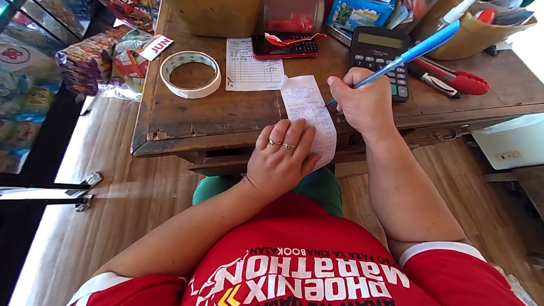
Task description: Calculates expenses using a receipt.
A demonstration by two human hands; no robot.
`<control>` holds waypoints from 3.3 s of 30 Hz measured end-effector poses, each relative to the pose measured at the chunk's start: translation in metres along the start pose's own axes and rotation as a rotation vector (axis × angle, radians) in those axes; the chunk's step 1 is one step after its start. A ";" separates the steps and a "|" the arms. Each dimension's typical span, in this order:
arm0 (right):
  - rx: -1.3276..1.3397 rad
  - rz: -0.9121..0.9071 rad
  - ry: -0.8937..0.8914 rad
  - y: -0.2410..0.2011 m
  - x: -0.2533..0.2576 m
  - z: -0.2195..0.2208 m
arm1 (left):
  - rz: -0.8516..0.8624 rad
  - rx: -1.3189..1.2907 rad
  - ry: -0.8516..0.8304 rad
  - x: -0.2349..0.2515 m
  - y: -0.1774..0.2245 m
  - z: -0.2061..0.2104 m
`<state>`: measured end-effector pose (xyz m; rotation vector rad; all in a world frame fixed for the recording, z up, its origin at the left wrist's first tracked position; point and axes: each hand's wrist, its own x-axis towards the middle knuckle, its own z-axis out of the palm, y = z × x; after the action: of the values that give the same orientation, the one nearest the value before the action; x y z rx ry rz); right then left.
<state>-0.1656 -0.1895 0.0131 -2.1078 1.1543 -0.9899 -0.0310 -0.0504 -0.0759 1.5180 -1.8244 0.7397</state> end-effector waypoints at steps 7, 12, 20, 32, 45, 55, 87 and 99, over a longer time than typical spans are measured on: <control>-0.008 0.018 0.006 0.000 0.001 0.000 | -0.004 0.003 0.000 0.000 0.000 0.000; -0.022 -0.008 -0.011 0.003 0.001 -0.002 | -0.003 0.000 -0.003 -0.001 0.000 0.000; 0.194 -0.048 0.079 0.010 0.000 -0.003 | -0.005 0.011 0.017 0.000 0.001 0.000; 0.375 -0.106 0.189 0.018 -0.002 0.002 | 0.017 -0.022 0.038 -0.001 -0.001 -0.001; 0.371 -0.112 0.185 0.017 -0.004 0.002 | 0.001 -0.013 0.000 0.000 0.000 -0.002; 0.361 -0.132 0.194 0.017 -0.005 0.003 | -0.002 0.001 0.007 0.000 0.000 -0.001; -0.020 -0.065 0.067 0.006 -0.005 0.001 | -0.003 0.005 0.007 0.001 0.000 -0.001; 0.206 -0.081 0.099 0.013 -0.003 -0.002 | 0.029 -0.056 -0.003 -0.001 -0.002 -0.003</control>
<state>-0.1741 -0.1932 0.0039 -1.9730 0.9741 -1.2084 -0.0287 -0.0478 -0.0749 1.4601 -1.8577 0.6945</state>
